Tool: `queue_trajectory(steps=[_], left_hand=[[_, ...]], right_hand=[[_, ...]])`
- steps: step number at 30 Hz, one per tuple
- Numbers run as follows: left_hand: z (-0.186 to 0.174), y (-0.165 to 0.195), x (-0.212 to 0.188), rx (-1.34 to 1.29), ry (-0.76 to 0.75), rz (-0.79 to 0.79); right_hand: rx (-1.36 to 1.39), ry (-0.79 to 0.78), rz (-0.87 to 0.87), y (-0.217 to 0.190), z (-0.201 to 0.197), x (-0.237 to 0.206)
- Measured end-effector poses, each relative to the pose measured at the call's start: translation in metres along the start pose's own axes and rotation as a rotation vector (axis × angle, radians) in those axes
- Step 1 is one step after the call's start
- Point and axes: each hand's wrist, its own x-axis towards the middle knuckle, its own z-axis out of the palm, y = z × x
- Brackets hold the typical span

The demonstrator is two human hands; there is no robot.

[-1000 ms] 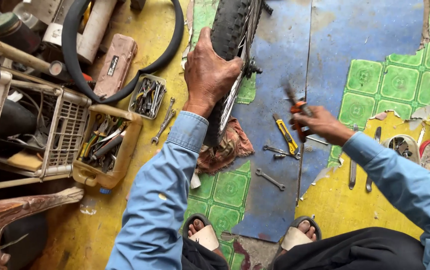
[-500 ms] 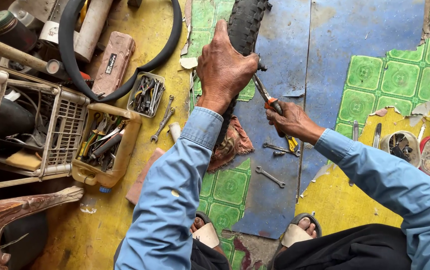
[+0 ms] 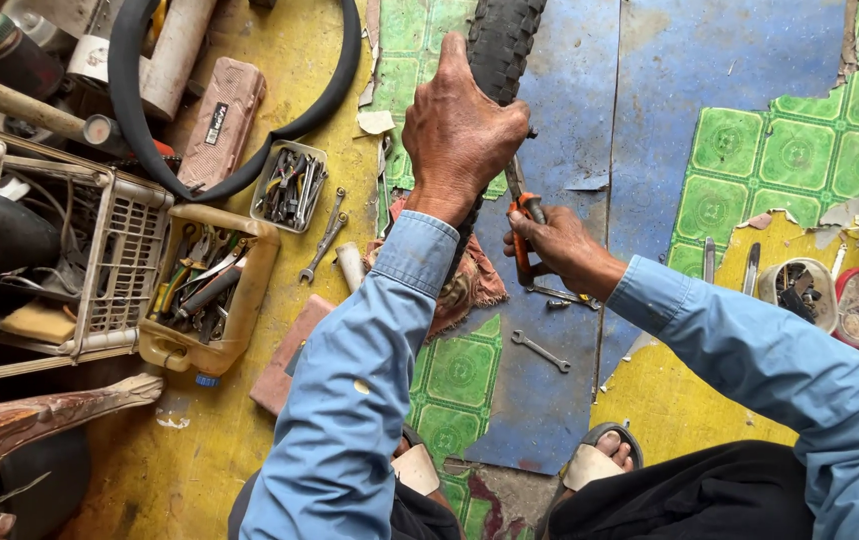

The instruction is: The person uses pliers and a utility knife to adjust the hub and axle of a bicycle wheel. They repeatedly tighten components, rotate the wheel, and scrape the tire sidewall while working in a cluttered workshop.

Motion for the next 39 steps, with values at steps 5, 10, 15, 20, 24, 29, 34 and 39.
queue_trajectory(steps=[5, 10, 15, 20, 24, 29, 34, 39], left_hand=[[0.000, -0.001, 0.001, -0.016, 0.002, 0.003], [0.002, 0.000, 0.002, -0.007, -0.014, -0.014], [0.004, 0.003, 0.001, 0.002, -0.013, -0.004], [0.006, 0.006, -0.001, -0.013, -0.015, -0.009], [0.011, 0.011, -0.005, -0.024, -0.006, -0.002], [0.017, 0.014, -0.012, -0.013, -0.024, -0.007], [0.018, 0.010, -0.007, -0.050, -0.053, -0.027], [0.013, -0.001, 0.003, -0.028, -0.005, -0.013]], right_hand=[[0.032, 0.001, 0.021, -0.010, -0.001, -0.005], [0.019, -0.002, 0.075, -0.023, -0.007, -0.008], [-0.128, -0.005, 0.140, -0.041, -0.022, -0.010], [-0.185, -0.013, 0.175, -0.057, -0.032, -0.015], [-0.157, 0.004, 0.199, -0.058, -0.029, -0.018], [-0.062, 0.058, 0.210, -0.054, -0.026, -0.013], [-0.052, 0.045, 0.196, -0.036, -0.019, -0.014], [-0.216, 0.044, 0.117, 0.001, -0.014, -0.017]])
